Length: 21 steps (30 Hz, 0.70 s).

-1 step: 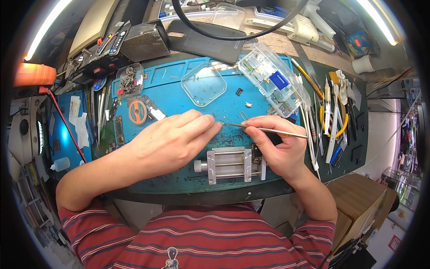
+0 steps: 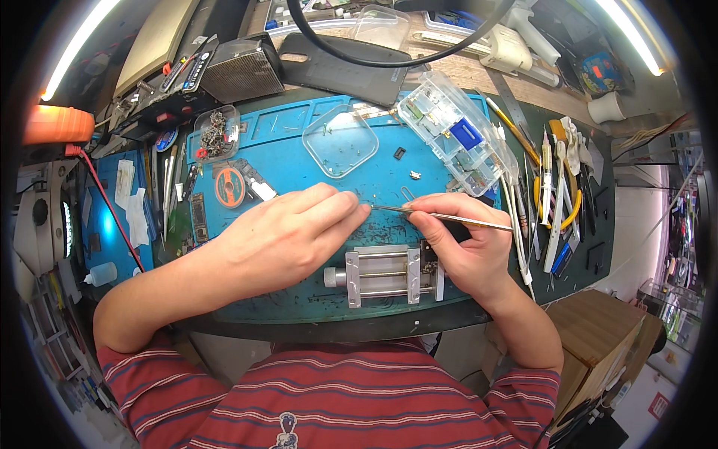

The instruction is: The person uses tweezers to position small components on a circuit board held in a vise, then applies a soldering iron to secure them. They also use a pen-like tool to apply flux or adhesive to the board. The work is performed on a cluttered electronics repair bench with various tools and parts visible.

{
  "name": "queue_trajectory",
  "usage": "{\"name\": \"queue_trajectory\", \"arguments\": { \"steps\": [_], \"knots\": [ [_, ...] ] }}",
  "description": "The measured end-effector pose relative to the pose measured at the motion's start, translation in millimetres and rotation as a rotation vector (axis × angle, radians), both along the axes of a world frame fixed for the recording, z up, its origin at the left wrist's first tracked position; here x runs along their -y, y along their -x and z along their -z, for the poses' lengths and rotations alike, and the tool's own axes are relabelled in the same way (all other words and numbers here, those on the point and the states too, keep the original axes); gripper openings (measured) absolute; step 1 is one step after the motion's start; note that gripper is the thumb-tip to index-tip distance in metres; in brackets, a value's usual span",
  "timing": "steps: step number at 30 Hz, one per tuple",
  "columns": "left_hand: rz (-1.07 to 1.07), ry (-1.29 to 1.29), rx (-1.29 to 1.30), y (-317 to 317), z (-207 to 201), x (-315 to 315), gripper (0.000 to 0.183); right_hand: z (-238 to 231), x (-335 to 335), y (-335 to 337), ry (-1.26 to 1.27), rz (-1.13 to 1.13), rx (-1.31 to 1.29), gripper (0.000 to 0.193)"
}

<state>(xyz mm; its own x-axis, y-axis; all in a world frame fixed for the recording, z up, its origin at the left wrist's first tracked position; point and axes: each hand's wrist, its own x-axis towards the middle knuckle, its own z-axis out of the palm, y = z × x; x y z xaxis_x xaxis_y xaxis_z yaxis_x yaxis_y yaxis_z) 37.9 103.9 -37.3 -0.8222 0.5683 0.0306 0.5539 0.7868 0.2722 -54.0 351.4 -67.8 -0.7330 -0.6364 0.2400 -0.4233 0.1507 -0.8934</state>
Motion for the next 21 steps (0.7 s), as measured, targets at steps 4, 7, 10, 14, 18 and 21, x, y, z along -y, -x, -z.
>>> {"name": "queue_trajectory", "arguments": {
  "steps": [4, 7, 10, 14, 18, 21],
  "knots": [
    [-0.001, 0.007, 0.007, 0.1, -1.1, -0.7, 0.051, -0.2, -0.4, -0.1, -0.012, -0.004, 0.001, 0.009],
    [-0.013, -0.001, 0.022, -0.2, -1.6, -1.7, 0.051, 3.3, -0.7, 0.6, 0.032, 0.016, -0.033, 0.01],
    [-0.036, -0.011, 0.054, -1.0, -3.6, -1.9, 0.049, 1.0, -4.2, -1.4, 0.088, 0.09, 0.056, 0.009],
    [-0.066, -0.092, 0.069, -1.8, -5.5, 0.4, 0.047, -13.7, -16.7, 1.5, 0.203, 0.156, -0.016, 0.011],
    [-0.146, -0.18, 0.009, -9.0, -15.5, -1.3, 0.047, -39.0, -32.7, -1.0, 0.231, 0.147, 0.002, 0.015],
    [-0.21, -0.247, -0.165, -21.5, -26.1, -3.6, 0.032, -52.0, -52.9, -17.4, 0.318, 0.209, 0.109, 0.014]
  ]
}}
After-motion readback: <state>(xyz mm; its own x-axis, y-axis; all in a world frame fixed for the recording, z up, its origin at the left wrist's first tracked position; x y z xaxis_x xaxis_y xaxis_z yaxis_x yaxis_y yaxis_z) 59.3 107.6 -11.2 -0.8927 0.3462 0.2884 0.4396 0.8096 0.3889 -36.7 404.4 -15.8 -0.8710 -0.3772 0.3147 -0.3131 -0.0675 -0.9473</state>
